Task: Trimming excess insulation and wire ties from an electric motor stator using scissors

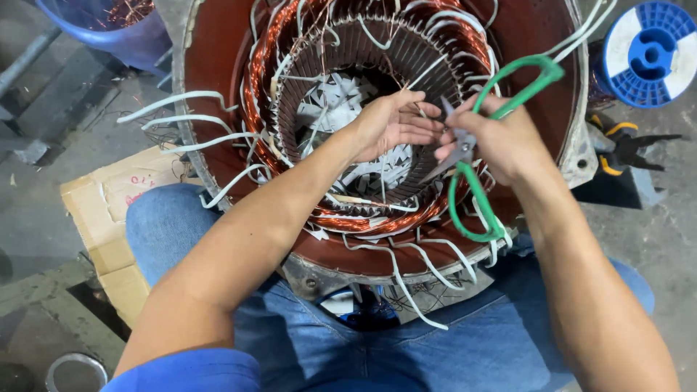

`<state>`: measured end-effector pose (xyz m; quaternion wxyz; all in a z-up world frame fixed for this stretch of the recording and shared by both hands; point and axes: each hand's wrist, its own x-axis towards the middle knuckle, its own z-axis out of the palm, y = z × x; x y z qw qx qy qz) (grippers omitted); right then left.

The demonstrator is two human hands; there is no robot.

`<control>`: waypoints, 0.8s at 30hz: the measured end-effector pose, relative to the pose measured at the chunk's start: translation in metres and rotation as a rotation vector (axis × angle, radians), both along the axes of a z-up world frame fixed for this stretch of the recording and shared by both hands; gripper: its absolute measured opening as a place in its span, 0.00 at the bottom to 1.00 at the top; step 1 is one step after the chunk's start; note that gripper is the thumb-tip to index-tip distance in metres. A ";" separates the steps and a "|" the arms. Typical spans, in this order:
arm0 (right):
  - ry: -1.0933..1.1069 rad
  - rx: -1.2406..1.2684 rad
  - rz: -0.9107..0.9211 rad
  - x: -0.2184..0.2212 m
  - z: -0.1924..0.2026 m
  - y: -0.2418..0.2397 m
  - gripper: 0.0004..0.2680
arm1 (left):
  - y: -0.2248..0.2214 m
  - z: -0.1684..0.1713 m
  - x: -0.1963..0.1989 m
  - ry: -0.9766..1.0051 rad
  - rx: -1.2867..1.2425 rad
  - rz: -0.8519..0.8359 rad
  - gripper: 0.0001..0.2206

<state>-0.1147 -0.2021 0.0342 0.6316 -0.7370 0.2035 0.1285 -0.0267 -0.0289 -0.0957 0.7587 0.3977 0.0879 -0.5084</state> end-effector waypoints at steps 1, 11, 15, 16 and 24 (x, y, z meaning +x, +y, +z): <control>0.006 0.001 -0.007 -0.006 0.003 0.009 0.04 | 0.002 0.001 -0.005 0.006 0.001 -0.007 0.26; 0.029 -0.340 0.139 -0.014 0.008 0.036 0.06 | 0.002 -0.023 -0.006 -0.044 -0.158 0.003 0.25; 0.008 -0.325 0.147 -0.013 0.006 0.034 0.05 | 0.002 -0.029 -0.004 -0.051 -0.190 0.016 0.24; 0.006 -0.326 0.143 -0.015 0.014 0.038 0.05 | 0.004 -0.028 -0.006 -0.053 -0.191 0.013 0.24; -0.088 -0.388 0.146 -0.016 0.038 0.051 0.03 | 0.005 -0.010 -0.011 -0.102 -0.173 0.032 0.23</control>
